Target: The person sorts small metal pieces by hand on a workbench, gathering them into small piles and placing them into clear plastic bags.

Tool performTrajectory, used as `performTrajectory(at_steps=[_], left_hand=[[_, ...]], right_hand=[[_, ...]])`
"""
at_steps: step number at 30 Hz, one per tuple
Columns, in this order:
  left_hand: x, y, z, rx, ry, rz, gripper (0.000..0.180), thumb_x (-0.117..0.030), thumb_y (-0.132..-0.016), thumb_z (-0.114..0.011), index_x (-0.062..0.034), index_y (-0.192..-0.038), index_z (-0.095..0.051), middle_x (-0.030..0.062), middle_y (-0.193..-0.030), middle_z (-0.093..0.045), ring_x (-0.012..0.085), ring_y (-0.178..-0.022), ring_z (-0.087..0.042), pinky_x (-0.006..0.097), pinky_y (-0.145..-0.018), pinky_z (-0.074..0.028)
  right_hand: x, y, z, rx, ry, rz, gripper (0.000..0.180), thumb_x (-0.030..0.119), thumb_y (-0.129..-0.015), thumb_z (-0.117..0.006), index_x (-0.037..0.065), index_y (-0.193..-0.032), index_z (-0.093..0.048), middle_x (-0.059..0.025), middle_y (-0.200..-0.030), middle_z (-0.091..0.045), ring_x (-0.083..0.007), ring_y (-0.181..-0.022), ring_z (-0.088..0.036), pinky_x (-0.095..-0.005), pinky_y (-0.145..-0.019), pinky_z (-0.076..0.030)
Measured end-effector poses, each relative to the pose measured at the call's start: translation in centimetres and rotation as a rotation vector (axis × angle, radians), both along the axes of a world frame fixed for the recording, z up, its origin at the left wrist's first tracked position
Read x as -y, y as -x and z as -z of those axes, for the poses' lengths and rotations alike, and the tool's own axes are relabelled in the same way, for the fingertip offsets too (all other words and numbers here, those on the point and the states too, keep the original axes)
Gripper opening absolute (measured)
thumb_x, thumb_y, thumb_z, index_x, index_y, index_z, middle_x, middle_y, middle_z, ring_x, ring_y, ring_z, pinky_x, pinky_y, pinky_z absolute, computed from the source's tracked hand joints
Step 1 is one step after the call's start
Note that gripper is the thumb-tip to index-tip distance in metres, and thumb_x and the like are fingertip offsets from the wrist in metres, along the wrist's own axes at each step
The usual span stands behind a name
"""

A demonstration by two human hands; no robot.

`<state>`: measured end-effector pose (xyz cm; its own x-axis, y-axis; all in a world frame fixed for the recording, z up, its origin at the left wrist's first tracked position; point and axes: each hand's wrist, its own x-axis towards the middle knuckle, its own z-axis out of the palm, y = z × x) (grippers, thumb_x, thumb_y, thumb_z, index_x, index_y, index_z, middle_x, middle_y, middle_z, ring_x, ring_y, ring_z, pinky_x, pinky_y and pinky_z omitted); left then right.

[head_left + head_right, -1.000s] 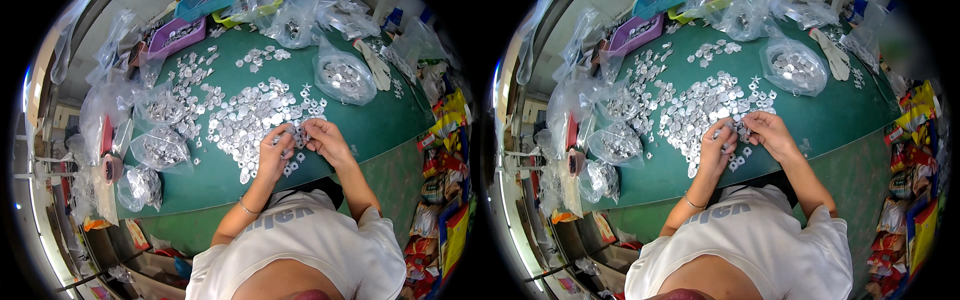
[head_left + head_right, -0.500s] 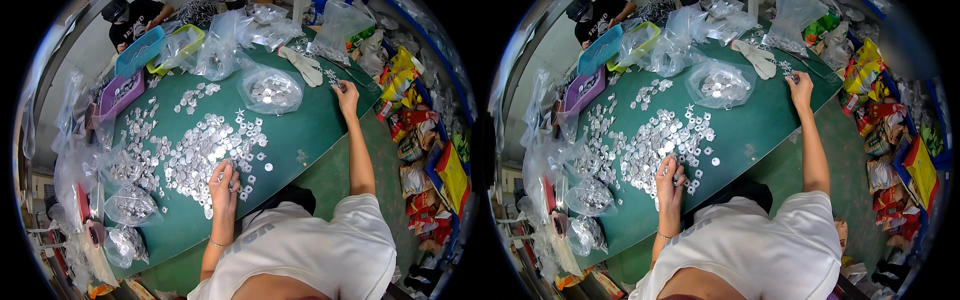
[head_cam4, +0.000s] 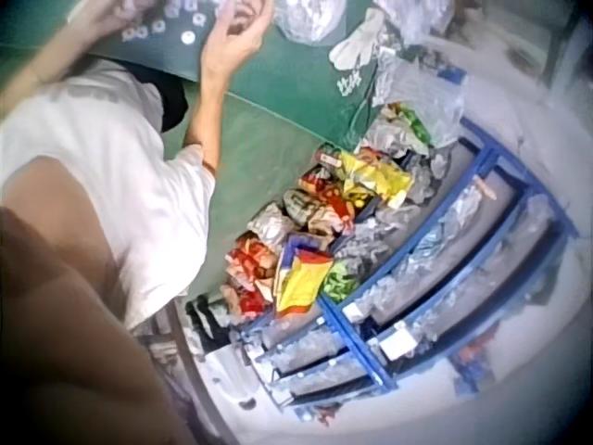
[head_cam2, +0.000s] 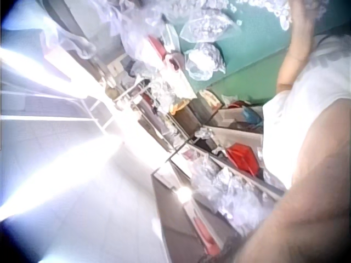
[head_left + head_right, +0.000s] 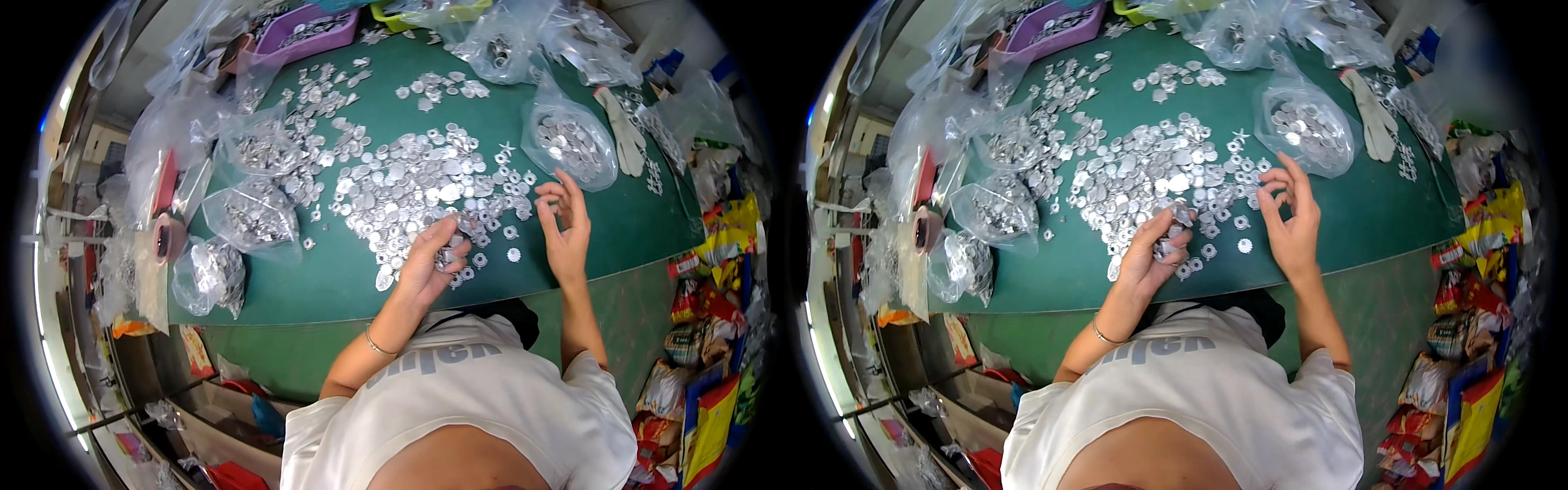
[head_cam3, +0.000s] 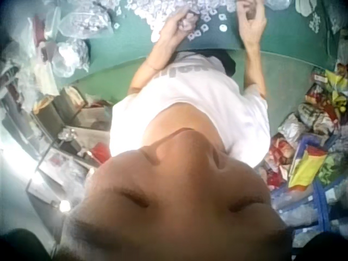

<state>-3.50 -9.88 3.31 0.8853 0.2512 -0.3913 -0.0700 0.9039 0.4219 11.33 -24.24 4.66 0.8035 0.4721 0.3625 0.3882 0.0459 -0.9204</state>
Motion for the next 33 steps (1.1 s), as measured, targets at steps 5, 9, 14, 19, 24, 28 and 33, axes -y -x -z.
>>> performTrajectory(at_steps=[5,9,14,19,24,28,33], left_hand=[[-0.5,0.4,0.0,0.085,0.251,0.024,0.028,-0.021,-0.089,-0.047,-0.0019,-0.110,-0.051,0.0084,-0.089,-0.048,0.0098,-0.062,-0.040,0.017,-0.039,-0.029],[-1.4,1.4,1.3,0.041,0.347,-0.023,0.025,-0.022,-0.089,-0.051,-0.0045,-0.106,-0.052,0.0077,-0.086,-0.051,0.0096,-0.060,-0.041,0.017,-0.036,-0.028],[-1.9,2.1,2.7,-0.001,0.306,-0.004,0.020,-0.024,-0.089,-0.056,-0.0063,-0.098,-0.052,0.0045,-0.084,-0.052,0.0091,-0.063,-0.045,0.016,-0.036,-0.030],[-2.5,3.7,2.3,-0.062,0.272,-0.089,0.021,-0.019,-0.087,-0.058,-0.0042,-0.102,-0.054,0.0068,-0.090,-0.055,0.0120,-0.070,-0.051,0.015,-0.039,-0.037],[-3.0,4.8,1.0,-0.203,0.084,-0.100,0.023,-0.006,-0.085,-0.059,-0.0017,-0.107,-0.055,0.0102,-0.096,-0.058,0.0107,-0.067,-0.050,0.015,-0.038,-0.032],[-3.2,5.7,1.5,-0.192,0.058,-0.114,0.021,-0.006,-0.083,-0.060,-0.0014,-0.103,-0.056,0.0089,-0.090,-0.056,0.0084,-0.060,-0.046,0.015,-0.037,-0.028],[-3.4,6.7,2.0,-0.154,0.010,-0.135,0.022,-0.017,-0.087,-0.059,-0.0016,-0.102,-0.057,0.0068,-0.081,-0.054,0.0087,-0.056,-0.043,0.016,-0.036,-0.028]], right_hand=[[-1.3,-0.2,2.9,-0.091,0.208,-0.126,0.028,0.000,-0.082,-0.058,0.001,-0.109,-0.056,-0.0070,-0.092,-0.059,-0.0132,-0.077,-0.053,-0.0238,-0.064,-0.041],[-1.6,-0.5,0.8,0.408,0.469,-0.200,0.030,0.000,-0.072,-0.064,0.004,-0.102,-0.061,-0.0090,-0.102,-0.056,-0.0245,-0.093,-0.051,-0.0329,-0.076,-0.040],[-1.7,-1.3,2.0,0.542,0.628,-0.221,0.030,0.002,-0.068,-0.066,0.005,-0.097,-0.061,-0.0073,-0.105,-0.055,-0.0260,-0.097,-0.048,-0.0360,-0.078,-0.037],[-1.8,-1.9,1.8,0.444,0.575,-0.043,0.015,0.006,-0.077,-0.062,0.002,-0.091,-0.059,-0.0096,-0.093,-0.057,-0.0289,-0.090,-0.050,-0.0371,-0.077,-0.036],[-4.4,-0.1,0.5,-0.865,-0.292,-0.305,0.016,0.010,-0.091,-0.045,-0.002,-0.095,-0.055,-0.0097,-0.088,-0.060,-0.0163,-0.069,-0.056,-0.0264,-0.057,-0.044],[-7.9,0.9,1.5,-0.715,0.030,-0.515,0.014,0.010,-0.086,-0.055,0.001,-0.096,-0.058,-0.0074,-0.079,-0.059,-0.0156,-0.067,-0.058,-0.0284,-0.057,-0.045],[-12.0,2.8,3.5,0.549,0.516,-0.302,0.023,0.012,-0.075,-0.067,0.005,-0.096,-0.062,-0.0078,-0.073,-0.059,-0.0221,-0.059,-0.059,-0.0317,-0.052,-0.045]])
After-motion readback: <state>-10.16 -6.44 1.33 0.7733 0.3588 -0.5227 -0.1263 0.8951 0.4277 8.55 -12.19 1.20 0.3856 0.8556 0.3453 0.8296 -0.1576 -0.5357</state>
